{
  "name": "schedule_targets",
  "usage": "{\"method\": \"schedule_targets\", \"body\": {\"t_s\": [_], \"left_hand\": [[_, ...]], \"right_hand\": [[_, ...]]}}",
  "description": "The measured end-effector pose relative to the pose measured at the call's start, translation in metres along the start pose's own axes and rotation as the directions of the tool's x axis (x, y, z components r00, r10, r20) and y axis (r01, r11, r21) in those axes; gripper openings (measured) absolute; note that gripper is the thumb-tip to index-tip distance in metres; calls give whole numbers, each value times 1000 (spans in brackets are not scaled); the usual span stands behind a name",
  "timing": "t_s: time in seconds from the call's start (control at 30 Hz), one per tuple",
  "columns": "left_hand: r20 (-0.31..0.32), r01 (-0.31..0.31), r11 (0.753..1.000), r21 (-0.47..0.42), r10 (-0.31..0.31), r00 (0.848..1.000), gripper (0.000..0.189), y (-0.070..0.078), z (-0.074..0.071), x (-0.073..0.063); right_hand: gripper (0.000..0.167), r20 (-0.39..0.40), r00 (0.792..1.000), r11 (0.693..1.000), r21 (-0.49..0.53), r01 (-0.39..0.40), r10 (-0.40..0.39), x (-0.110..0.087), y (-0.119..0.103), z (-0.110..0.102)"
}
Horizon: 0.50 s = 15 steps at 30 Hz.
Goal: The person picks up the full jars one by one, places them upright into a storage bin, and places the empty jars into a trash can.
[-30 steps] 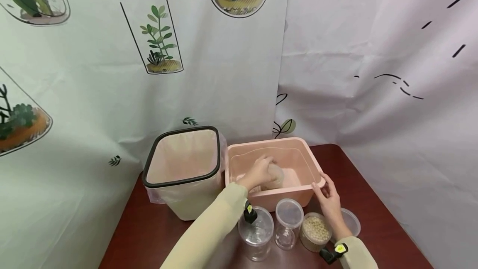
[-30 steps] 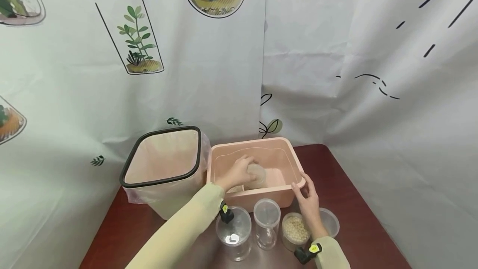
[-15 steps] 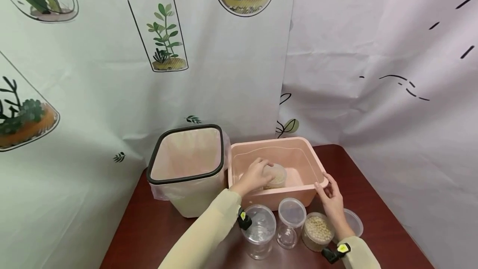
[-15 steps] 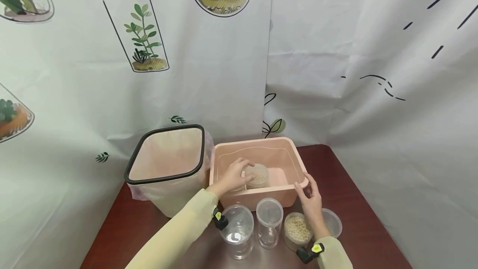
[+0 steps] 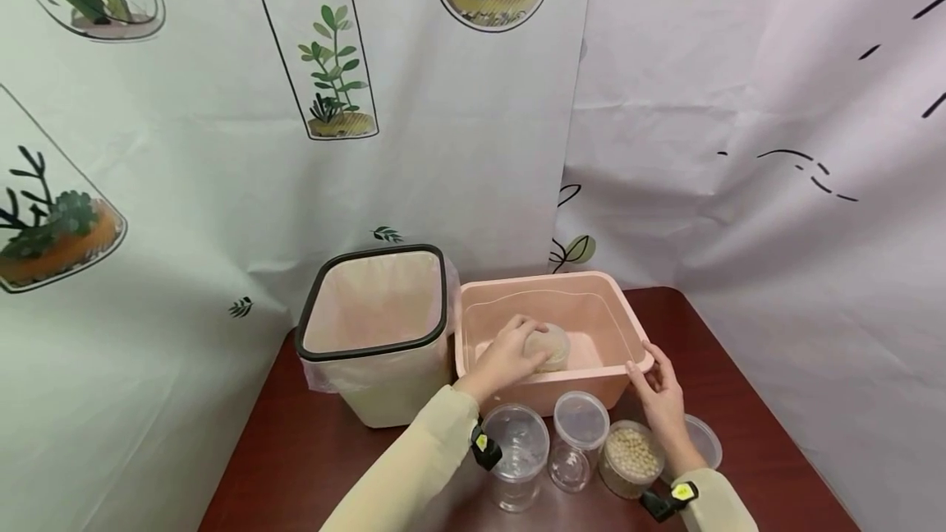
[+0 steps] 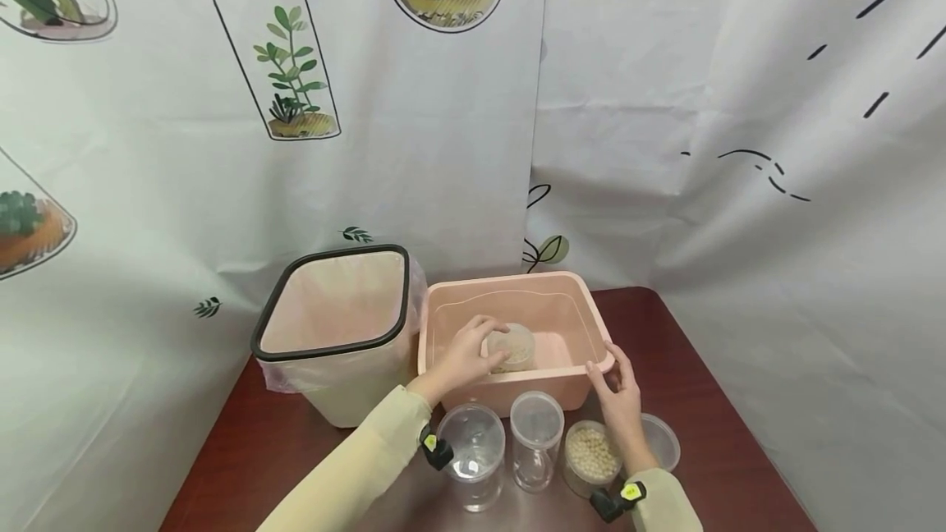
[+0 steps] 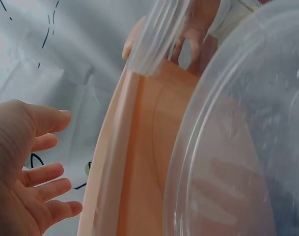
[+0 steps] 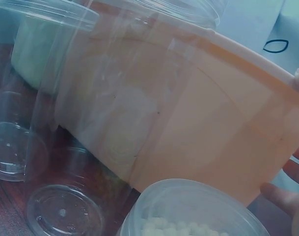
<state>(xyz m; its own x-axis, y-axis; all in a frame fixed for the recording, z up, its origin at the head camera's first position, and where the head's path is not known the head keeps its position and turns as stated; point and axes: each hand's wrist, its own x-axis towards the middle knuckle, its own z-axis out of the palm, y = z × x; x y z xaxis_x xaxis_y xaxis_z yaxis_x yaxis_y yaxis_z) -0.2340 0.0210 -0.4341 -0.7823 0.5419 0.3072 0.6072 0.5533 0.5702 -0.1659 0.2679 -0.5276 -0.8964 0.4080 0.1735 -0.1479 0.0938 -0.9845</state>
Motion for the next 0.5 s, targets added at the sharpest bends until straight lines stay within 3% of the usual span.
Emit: {"method": "schedule_targets", "body": {"t_s": [0.27, 0.5], "left_hand": [[-36, -55, 998, -27, 54, 998, 38, 12, 1, -6], [-83, -144, 989, -30, 141, 986, 38, 22, 6, -9]], "right_hand": [[54, 7, 1000, 1000, -12, -19, 19, 1, 1, -1], [55, 47, 999, 999, -26, -22, 23, 4, -1, -5]]}}
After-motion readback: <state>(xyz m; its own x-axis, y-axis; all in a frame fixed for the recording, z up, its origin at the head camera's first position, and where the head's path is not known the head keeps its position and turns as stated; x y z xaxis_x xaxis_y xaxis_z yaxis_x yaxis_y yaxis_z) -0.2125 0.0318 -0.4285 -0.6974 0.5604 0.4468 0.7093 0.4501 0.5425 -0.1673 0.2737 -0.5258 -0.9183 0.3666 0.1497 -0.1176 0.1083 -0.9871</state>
